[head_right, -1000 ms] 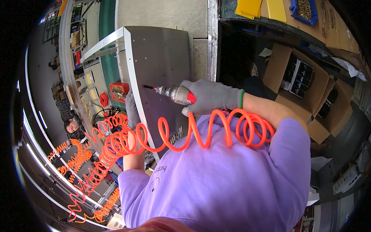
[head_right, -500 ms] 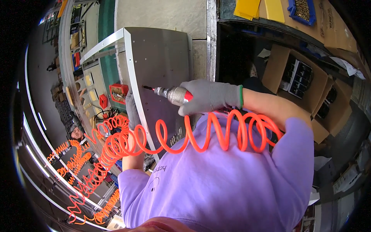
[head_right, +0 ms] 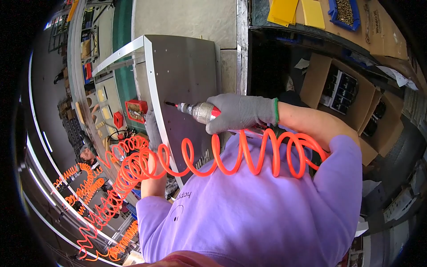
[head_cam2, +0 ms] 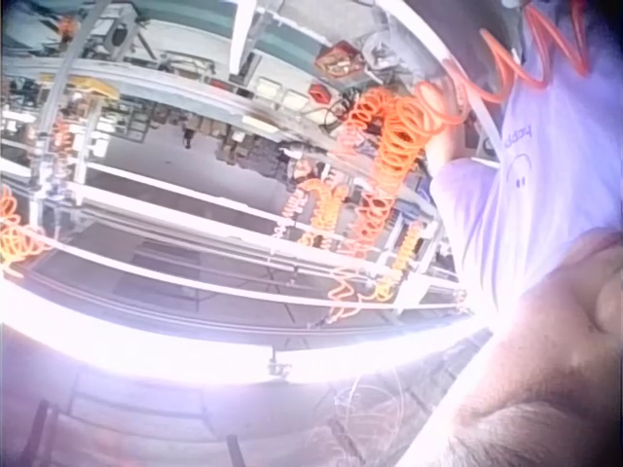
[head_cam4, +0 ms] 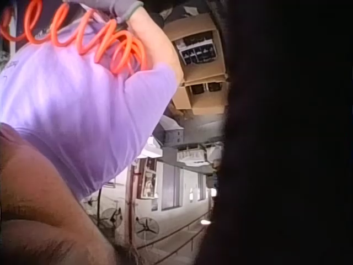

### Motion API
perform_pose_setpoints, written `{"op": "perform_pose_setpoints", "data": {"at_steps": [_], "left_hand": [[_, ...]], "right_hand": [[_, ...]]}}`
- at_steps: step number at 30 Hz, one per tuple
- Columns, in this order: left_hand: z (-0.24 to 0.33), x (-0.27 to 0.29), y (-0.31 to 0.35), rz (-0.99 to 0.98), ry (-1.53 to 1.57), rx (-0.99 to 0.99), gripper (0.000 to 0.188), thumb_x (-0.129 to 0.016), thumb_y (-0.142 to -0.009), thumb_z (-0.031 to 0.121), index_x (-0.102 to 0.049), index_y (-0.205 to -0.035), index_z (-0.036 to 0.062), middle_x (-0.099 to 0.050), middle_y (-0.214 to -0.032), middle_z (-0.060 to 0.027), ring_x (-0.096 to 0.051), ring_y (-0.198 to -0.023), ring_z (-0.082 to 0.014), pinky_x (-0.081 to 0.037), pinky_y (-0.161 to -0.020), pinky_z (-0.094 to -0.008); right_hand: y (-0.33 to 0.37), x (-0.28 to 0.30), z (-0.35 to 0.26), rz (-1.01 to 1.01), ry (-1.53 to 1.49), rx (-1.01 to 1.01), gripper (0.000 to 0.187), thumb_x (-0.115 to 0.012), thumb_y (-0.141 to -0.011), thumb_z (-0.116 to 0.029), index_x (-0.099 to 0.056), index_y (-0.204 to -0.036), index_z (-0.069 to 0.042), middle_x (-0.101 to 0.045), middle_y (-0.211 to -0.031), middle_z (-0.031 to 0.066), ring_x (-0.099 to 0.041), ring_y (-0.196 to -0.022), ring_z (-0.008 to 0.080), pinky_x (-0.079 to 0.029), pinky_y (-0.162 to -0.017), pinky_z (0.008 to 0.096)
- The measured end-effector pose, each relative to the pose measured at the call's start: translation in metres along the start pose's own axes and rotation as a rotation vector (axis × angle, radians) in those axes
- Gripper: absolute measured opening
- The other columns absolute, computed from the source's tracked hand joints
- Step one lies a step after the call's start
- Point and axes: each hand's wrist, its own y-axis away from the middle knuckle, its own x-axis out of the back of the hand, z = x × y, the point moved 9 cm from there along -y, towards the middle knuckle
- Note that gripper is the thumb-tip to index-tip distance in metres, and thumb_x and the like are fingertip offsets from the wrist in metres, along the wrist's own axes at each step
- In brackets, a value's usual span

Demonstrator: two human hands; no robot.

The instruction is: Assembling components and panels onto a metal enclosure using an air screwdriver.

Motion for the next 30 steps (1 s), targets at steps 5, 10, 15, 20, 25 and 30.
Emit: {"op": "perform_pose_setpoints", "data": {"at_steps": [5,10,15,20,25,30], "left_hand": [[0.023,-0.006,0.0,-0.231,-0.512,-0.446,0.022,-0.047,-0.092,0.014,-0.054,-0.108,0.0008,-0.058,-0.072,0.0028,-0.052,-0.051,-0.0013,-0.039,-0.041,-0.0142],[0.019,-0.018,0.007,-0.21,-0.447,-0.411,0.021,-0.047,-0.092,0.013,-0.054,-0.107,0.0007,-0.059,-0.073,0.0011,-0.053,-0.052,-0.0031,-0.04,-0.043,-0.0149],[0.018,-0.028,0.012,-0.19,-0.421,-0.374,0.015,-0.05,-0.092,0.014,-0.058,-0.098,0.002,-0.061,-0.075,-0.0009,-0.056,-0.058,-0.0054,-0.043,-0.048,-0.0177],[0.019,-0.033,0.023,-0.22,-0.426,-0.4,0.025,-0.052,-0.092,0.026,-0.059,-0.098,0.0028,-0.061,-0.075,-0.0007,-0.056,-0.061,-0.0059,-0.043,-0.049,-0.0194],[0.035,-0.024,-0.01,-0.428,-0.124,-0.311,0.036,-0.048,-0.093,0.035,-0.055,-0.107,0.0022,-0.047,-0.073,0.0042,-0.034,-0.051,-0.0042,-0.033,-0.049,-0.0197],[0.173,0.049,-0.08,-0.542,0.647,-0.45,0.018,-0.05,-0.089,0.01,-0.055,-0.096,-0.0068,-0.059,-0.093,-0.0166,-0.057,-0.084,-0.0222,-0.05,-0.079,-0.0301]], "right_hand": [[0.004,0.003,-0.006,0.008,0.026,-0.011,0.046,-0.065,-0.071,-0.032,-0.052,-0.1,0.001,-0.056,-0.077,0.01,-0.057,-0.068,0.0173,-0.046,-0.061,0.0304],[0.005,0.009,-0.012,0.065,0.164,0.028,0.045,-0.065,-0.07,-0.031,-0.052,-0.1,0.0,-0.057,-0.075,0.0099,-0.057,-0.067,0.0172,-0.047,-0.061,0.03],[0.004,0.011,-0.013,0.064,0.172,0.017,0.045,-0.065,-0.07,-0.032,-0.052,-0.099,0.0,-0.058,-0.072,0.0094,-0.059,-0.063,0.0168,-0.048,-0.058,0.0294],[0.011,0.007,-0.028,0.16,0.353,0.008,0.045,-0.066,-0.07,-0.034,-0.051,-0.097,-0.001,-0.059,-0.073,0.0115,-0.06,-0.065,0.0196,-0.048,-0.06,0.0316],[0.037,0.012,-0.028,0.191,0.306,-0.051,0.052,-0.07,-0.07,-0.027,-0.049,-0.11,-0.002,-0.057,-0.089,0.0094,-0.056,-0.08,0.0156,-0.044,-0.071,0.0278],[0.078,0.061,-0.009,0.428,-0.03,-0.057,0.044,-0.067,-0.067,-0.017,-0.045,-0.104,-0.005,-0.052,-0.07,0.0041,-0.053,-0.05,0.0109,-0.045,-0.041,0.0245]]}}
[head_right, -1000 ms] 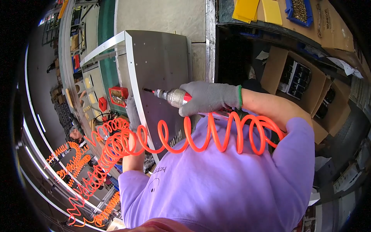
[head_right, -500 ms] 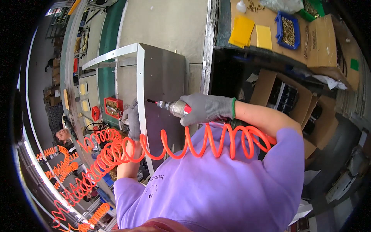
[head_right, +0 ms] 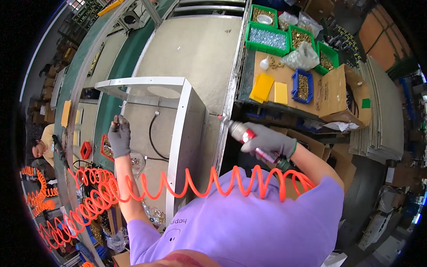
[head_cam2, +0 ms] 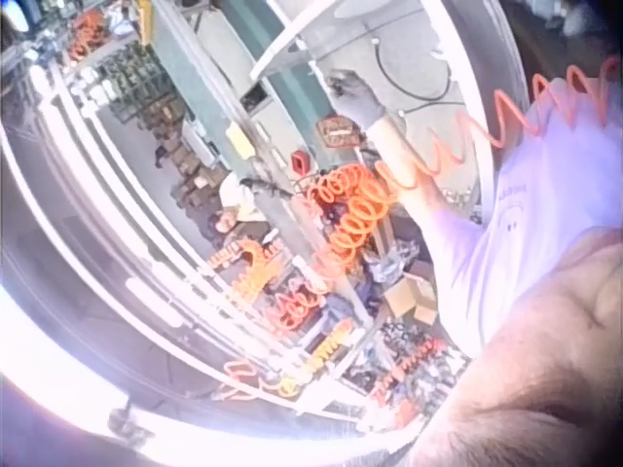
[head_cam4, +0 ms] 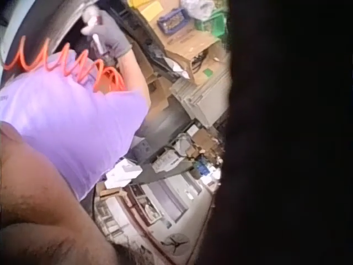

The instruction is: Assembling components and panels onto a metal enclosure using an air screwdriver.

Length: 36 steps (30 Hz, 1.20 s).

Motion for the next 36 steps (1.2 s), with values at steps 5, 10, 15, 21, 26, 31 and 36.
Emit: {"op": "perform_pose_setpoints", "data": {"at_steps": [5,10,15,21,26,31,36], "left_hand": [[-0.055,-0.055,-0.016,0.04,-0.28,0.213,0.028,-0.046,-0.085,-0.003,-0.048,-0.112,-0.0102,-0.054,-0.096,-0.0138,-0.055,-0.084,-0.0198,-0.049,-0.078,-0.0278],[-0.075,-0.222,-0.039,-0.315,-0.585,0.035,0.031,-0.047,-0.091,0.007,-0.044,-0.12,-0.0034,-0.053,-0.093,-0.0069,-0.05,-0.072,-0.0091,-0.043,-0.059,-0.0192],[-0.103,-0.323,-0.133,-0.444,-0.634,0.061,0.027,-0.046,-0.094,0.022,-0.05,-0.109,-0.0007,-0.054,-0.083,-0.0042,-0.048,-0.066,-0.0086,-0.04,-0.055,-0.021],[-0.198,-0.286,-0.239,-0.295,-0.685,0.192,0.018,-0.051,-0.086,0.01,-0.052,-0.1,0.0001,-0.054,-0.081,-0.0072,-0.049,-0.066,-0.0142,-0.042,-0.056,-0.0256],[-0.237,-0.205,-0.287,-0.053,-0.633,0.365,0.015,-0.042,-0.089,0.006,-0.047,-0.102,0.0021,-0.051,-0.074,-0.0061,-0.048,-0.062,-0.0151,-0.041,-0.052,-0.0255],[-0.257,-0.174,-0.322,0.135,-0.71,0.331,0.006,-0.047,-0.088,0.008,-0.049,-0.092,0.0033,-0.048,-0.069,-0.0049,-0.046,-0.058,-0.0154,-0.04,-0.049,-0.0264],[-0.279,-0.143,-0.357,0.189,-0.652,0.379,0.005,-0.048,-0.087,0.008,-0.047,-0.084,0.005,-0.049,-0.067,-0.0055,-0.046,-0.057,-0.0161,-0.041,-0.048,-0.0271]], "right_hand": [[-0.032,0.071,-0.042,0.167,-0.374,-0.032,0.036,-0.062,-0.073,-0.021,-0.044,-0.102,-0.01,-0.054,-0.067,0.0072,-0.054,-0.047,0.0161,-0.047,-0.038,0.0302],[-0.126,0.161,-0.06,0.282,-0.251,0.049,0.029,-0.064,-0.072,-0.023,-0.048,-0.091,-0.008,-0.053,-0.061,0.0053,-0.052,-0.042,0.0151,-0.045,-0.037,0.0303],[-0.246,0.234,-0.064,0.451,-0.12,0.141,0.038,-0.068,-0.069,-0.024,-0.049,-0.095,-0.005,-0.056,-0.066,0.0079,-0.054,-0.049,0.0166,-0.046,-0.046,0.0307],[-0.334,0.311,-0.038,0.743,0.058,-0.015,0.067,-0.072,-0.06,-0.034,-0.046,-0.113,-0.002,-0.058,-0.099,0.0164,-0.059,-0.088,0.028,-0.047,-0.078,0.0396],[-0.384,0.355,-0.025,0.828,0.125,-0.114,0.083,-0.069,-0.062,-0.035,-0.034,-0.13,-0.005,-0.055,-0.115,0.0225,-0.056,-0.105,0.0343,-0.044,-0.089,0.0412],[-0.407,0.372,-0.017,0.851,0.081,-0.157,0.087,-0.068,-0.062,-0.036,-0.028,-0.134,-0.007,-0.051,-0.121,0.0235,-0.053,-0.109,0.0367,-0.043,-0.092,0.0421],[-0.416,0.367,-0.021,0.882,0.135,-0.142,0.08,-0.068,-0.061,-0.035,-0.035,-0.127,-0.006,-0.056,-0.109,0.022,-0.056,-0.101,0.0354,-0.045,-0.085,0.0413]]}}
